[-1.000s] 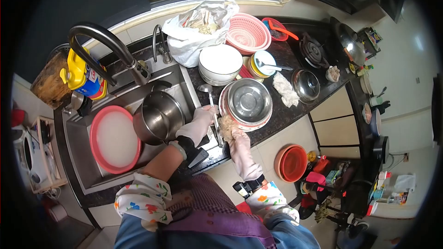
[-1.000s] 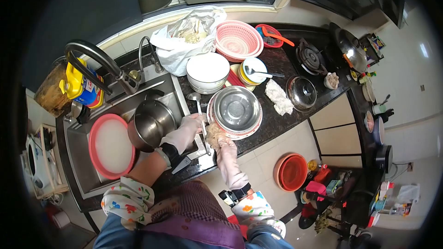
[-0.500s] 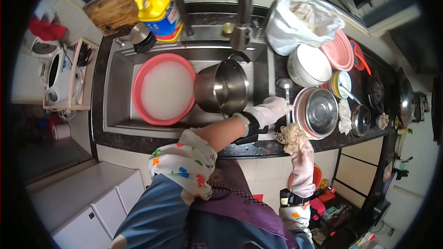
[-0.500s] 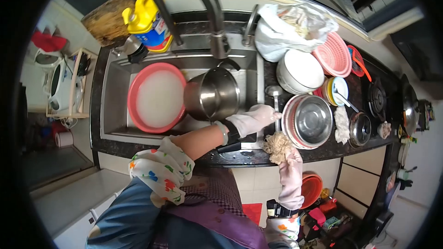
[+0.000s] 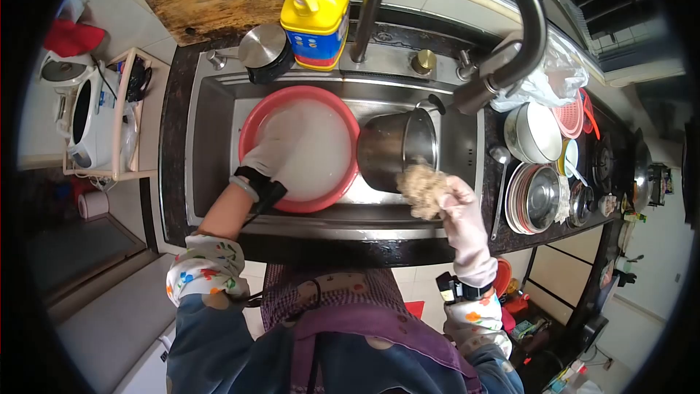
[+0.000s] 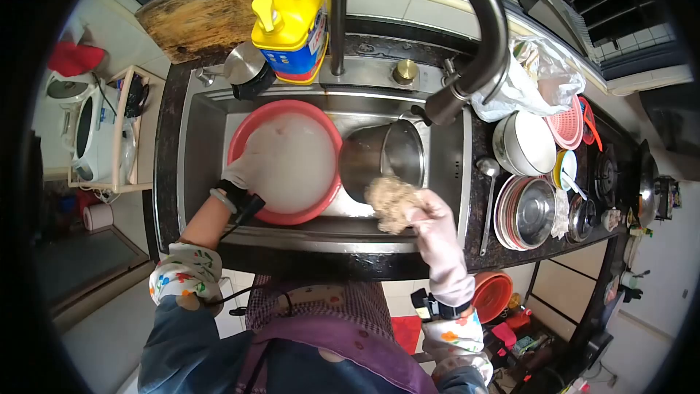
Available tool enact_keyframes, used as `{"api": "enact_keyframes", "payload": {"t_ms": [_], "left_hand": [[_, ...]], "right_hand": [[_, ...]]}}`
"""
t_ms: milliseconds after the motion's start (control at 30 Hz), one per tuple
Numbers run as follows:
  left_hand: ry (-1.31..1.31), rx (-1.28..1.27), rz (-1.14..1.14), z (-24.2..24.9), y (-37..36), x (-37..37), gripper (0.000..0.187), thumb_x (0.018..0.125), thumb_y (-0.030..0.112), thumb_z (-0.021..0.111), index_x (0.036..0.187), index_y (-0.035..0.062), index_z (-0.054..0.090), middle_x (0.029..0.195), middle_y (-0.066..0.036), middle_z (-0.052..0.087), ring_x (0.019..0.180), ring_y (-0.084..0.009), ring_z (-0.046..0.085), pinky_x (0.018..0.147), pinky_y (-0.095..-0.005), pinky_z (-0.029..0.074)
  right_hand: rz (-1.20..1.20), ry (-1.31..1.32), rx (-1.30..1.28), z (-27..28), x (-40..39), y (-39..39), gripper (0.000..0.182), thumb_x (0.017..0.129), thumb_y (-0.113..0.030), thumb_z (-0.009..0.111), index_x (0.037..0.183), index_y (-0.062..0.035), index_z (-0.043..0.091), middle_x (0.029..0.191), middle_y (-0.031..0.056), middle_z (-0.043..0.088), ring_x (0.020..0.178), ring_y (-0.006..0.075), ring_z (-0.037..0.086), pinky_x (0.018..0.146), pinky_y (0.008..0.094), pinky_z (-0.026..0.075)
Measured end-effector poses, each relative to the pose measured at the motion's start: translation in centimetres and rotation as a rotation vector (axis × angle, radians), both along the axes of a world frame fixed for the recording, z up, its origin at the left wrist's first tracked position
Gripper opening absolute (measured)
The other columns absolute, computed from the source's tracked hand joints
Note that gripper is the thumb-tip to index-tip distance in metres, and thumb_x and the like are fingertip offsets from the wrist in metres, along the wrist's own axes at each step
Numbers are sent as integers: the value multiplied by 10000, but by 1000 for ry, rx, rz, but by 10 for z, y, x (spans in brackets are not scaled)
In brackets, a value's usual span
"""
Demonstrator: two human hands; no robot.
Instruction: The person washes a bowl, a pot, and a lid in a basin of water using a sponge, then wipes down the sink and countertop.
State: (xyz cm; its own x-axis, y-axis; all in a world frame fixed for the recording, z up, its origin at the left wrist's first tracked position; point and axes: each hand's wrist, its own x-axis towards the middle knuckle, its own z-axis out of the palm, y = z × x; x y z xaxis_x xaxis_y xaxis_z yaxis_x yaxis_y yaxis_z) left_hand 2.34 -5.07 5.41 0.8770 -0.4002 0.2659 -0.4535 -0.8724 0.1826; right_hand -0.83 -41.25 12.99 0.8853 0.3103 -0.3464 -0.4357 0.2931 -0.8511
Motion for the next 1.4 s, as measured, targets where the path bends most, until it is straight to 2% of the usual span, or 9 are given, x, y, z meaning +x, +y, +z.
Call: {"api": "enact_keyframes", "payload": {"t_ms": [233, 333, 600, 900, 1000, 1033, 1100, 1300, 1400], "left_hand": [[1210, -680, 687, -82, 41, 12, 421, 800, 309, 569, 1137, 57, 557, 1033, -124, 606, 979, -243, 565, 856, -327, 421], [1254, -579, 682, -110, 21, 23, 316, 786, 316, 541, 873, 27, 634, 742, -171, 630, 695, -317, 615, 651, -428, 470], [1223, -291, 328, -82, -27, 0, 452, 815, 439, 489, 1072, 88, 614, 1159, -135, 589, 1027, -309, 582, 869, -404, 442], [1126, -121, -180, -74, -42, 16, 198, 896, 177, 473, 1006, 49, 576, 906, -111, 629, 852, -225, 625, 752, -349, 497], [1424, -1310, -77, -163, -44, -5, 232, 893, 83, 441, 1094, -18, 496, 1044, -126, 570, 888, -287, 598, 837, -455, 509], [1189, -1112, -315, -202, -31, -12, 254, 906, 68, 433, 1148, -3, 459, 1040, -97, 552, 910, -264, 592, 807, -480, 512], [1653, -1609, 536, -103, -32, 5, 240, 913, 58, 451, 1147, 11, 463, 975, -94, 559, 819, -206, 593, 773, -415, 521], [1492, -1345, 562, -85, -3, 2, 223, 886, 31, 485, 1094, -5, 559, 792, -117, 616, 518, -128, 516, 389, -252, 355], [1394, -1059, 613, -62, -3, -3, 209, 847, 51, 491, 1024, -5, 585, 670, -138, 624, 365, -85, 366, 335, -231, 259]], "right_hand": [[12, 148, -86, -19, 12, 88, 81, 846, -43, 583, 922, -15, 592, 817, -9, 592, 712, 49, 509, 687, 205, 415], [43, 199, -136, -28, 6, 94, 151, 849, -114, 611, 961, -16, 586, 861, -6, 601, 736, 55, 518, 682, 219, 427], [-36, 247, -165, -50, -20, 102, 123, 849, -69, 592, 960, -16, 588, 929, 30, 625, 848, 108, 578, 783, 267, 462], [-42, 252, -250, -41, -4, 110, 116, 845, -57, 584, 956, -23, 590, 882, 15, 611, 790, 92, 558, 737, 241, 450], [-53, 232, -243, -54, 6, 110, 98, 837, -67, 587, 928, -30, 584, 868, 7, 603, 772, 77, 541, 716, 234, 438], [-69, 237, -291, -58, 11, 113, 92, 833, -70, 589, 917, -33, 581, 866, 5, 602, 775, 73, 537, 714, 232, 434], [-118, 178, -326, -66, 27, 126, 89, 825, -64, 595, 905, -31, 575, 845, 9, 599, 761, 80, 539, 700, 230, 434], [130, 195, -930, -92, 69, 191, 238, 761, -22, 575, 998, -14, 598, 863, 84, 635, 772, 146, 590, 673, 281, 478], [135, 313, -338, -176, 56, 202, 195, 827, -69, 579, 1015, -25, 605, 860, 64, 639, 762, 142, 598, 645, 287, 482]]}}
